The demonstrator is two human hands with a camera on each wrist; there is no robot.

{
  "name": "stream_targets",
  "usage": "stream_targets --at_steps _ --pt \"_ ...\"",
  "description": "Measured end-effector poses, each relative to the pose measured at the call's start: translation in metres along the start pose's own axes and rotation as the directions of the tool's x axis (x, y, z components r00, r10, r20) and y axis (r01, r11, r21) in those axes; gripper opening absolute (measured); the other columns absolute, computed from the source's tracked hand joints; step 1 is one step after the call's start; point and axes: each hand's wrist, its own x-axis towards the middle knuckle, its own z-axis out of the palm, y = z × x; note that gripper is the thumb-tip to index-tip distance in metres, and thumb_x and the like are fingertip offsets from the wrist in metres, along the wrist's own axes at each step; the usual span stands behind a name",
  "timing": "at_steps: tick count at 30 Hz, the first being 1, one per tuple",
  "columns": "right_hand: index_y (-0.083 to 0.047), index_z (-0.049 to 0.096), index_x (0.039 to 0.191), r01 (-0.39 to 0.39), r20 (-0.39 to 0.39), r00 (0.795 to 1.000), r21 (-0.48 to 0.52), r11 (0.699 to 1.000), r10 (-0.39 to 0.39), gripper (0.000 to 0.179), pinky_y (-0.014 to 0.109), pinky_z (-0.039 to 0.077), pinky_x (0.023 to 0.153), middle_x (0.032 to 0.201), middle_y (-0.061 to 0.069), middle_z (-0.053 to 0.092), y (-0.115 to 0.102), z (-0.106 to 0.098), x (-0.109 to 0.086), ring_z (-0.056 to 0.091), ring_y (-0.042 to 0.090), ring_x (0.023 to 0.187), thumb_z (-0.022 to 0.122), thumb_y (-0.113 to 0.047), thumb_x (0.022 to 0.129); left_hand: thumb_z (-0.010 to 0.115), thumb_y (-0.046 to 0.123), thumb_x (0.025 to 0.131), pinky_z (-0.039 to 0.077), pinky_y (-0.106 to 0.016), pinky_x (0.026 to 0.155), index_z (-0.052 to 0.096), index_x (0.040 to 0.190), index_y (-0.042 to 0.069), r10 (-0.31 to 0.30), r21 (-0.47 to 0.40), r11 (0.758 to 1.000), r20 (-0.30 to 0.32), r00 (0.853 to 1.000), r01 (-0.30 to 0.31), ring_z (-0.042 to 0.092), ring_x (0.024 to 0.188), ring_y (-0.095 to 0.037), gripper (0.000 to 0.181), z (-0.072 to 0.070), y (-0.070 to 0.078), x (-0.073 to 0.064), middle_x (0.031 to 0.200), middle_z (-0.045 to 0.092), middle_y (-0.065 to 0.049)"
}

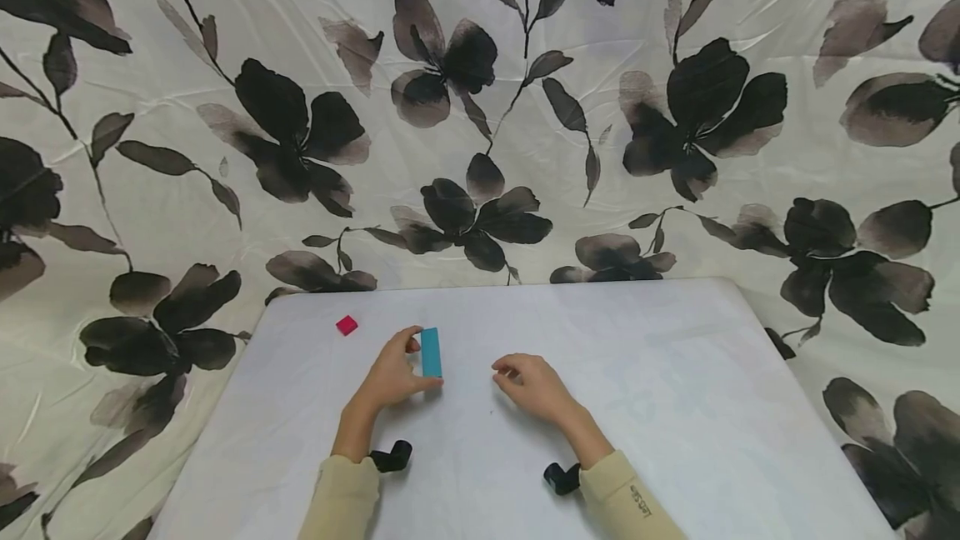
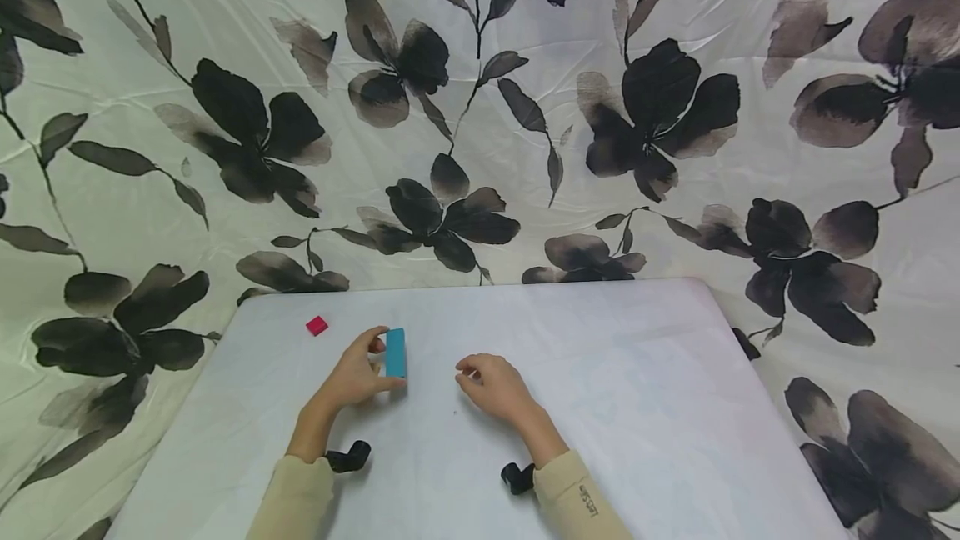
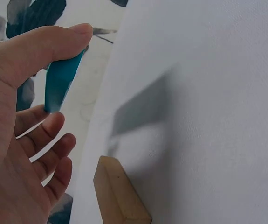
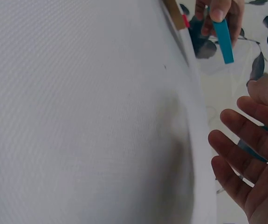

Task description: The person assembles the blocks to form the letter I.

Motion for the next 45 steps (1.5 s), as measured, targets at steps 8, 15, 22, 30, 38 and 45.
stream_targets --at_steps 8,15,22,30,38,45 --pt "-0.008 0.07 0.112 -0.001 -0.017 1.0 -0.008 1.0 0.001 0.023 0.031 0.05 0.077 0.105 -0.003 0.068 0.005 -0.004 -0.004 0.062 0.009 0.089 0.063 -0.021 0.095 0.091 0.032 0.064 0.042 -0.047 0.095 0.04 0.144 0.007 0.002 -0.016 1.0 0.002 1.0 -0.002 0.048 0.109 -0.026 0.098 0.01 0.002 0.002 0.112 0.052 -0.006" --pt "-0.007 0.07 0.113 -0.004 -0.025 1.0 -0.019 1.0 0.004 0.023 0.032 0.051 0.079 0.106 -0.002 0.069 0.009 -0.01 -0.006 0.063 0.01 0.09 0.064 -0.02 0.095 0.091 0.031 0.064 0.042 -0.046 0.095 0.041 0.143 0.008 -0.011 -0.013 1.0 0.01 1.0 0.011 0.048 0.107 -0.025 0.097 0.015 0.006 0.004 0.111 0.052 -0.006" --pt "-0.009 0.07 0.112 -0.024 -0.042 0.999 -0.029 0.999 0.022 0.023 0.033 0.05 0.08 0.103 -0.004 0.069 0.014 -0.011 -0.009 0.063 0.009 0.09 0.064 -0.022 0.095 0.092 0.031 0.064 0.042 -0.046 0.094 0.041 0.143 0.007 -0.007 0.0 1.0 0.013 1.0 0.007 0.048 0.106 -0.024 0.097 0.02 0.008 0.004 0.112 0.052 -0.006" --pt "-0.009 0.07 0.113 -0.035 -0.029 0.999 -0.048 0.998 0.034 0.023 0.032 0.05 0.079 0.1 -0.006 0.068 0.021 -0.015 -0.011 0.062 0.008 0.09 0.064 -0.023 0.095 0.092 0.03 0.063 0.042 -0.046 0.095 0.042 0.142 0.005 0.005 -0.008 1.0 0.009 1.0 -0.005 0.049 0.105 -0.025 0.097 0.028 0.009 0.005 0.111 0.053 -0.008" --pt "-0.009 0.07 0.113 -0.043 -0.03 0.999 -0.061 0.997 0.041 0.024 0.033 0.05 0.078 0.1 -0.006 0.068 0.027 -0.019 -0.014 0.062 0.009 0.09 0.064 -0.023 0.095 0.091 0.035 0.063 0.042 -0.048 0.093 0.043 0.142 0.005 0.007 0.005 1.0 0.001 1.0 -0.007 0.05 0.103 -0.024 0.098 0.038 0.01 0.007 0.111 0.054 -0.006" --pt "-0.01 0.07 0.112 -0.058 -0.028 0.998 -0.086 0.995 0.056 0.023 0.033 0.05 0.079 0.103 -0.005 0.068 0.03 -0.021 -0.015 0.062 0.009 0.09 0.064 -0.024 0.095 0.091 0.034 0.063 0.042 -0.046 0.095 0.042 0.143 0.006 0.004 -0.01 1.0 0.013 1.0 -0.004 0.049 0.104 -0.024 0.097 0.046 0.013 0.01 0.113 0.053 -0.007"
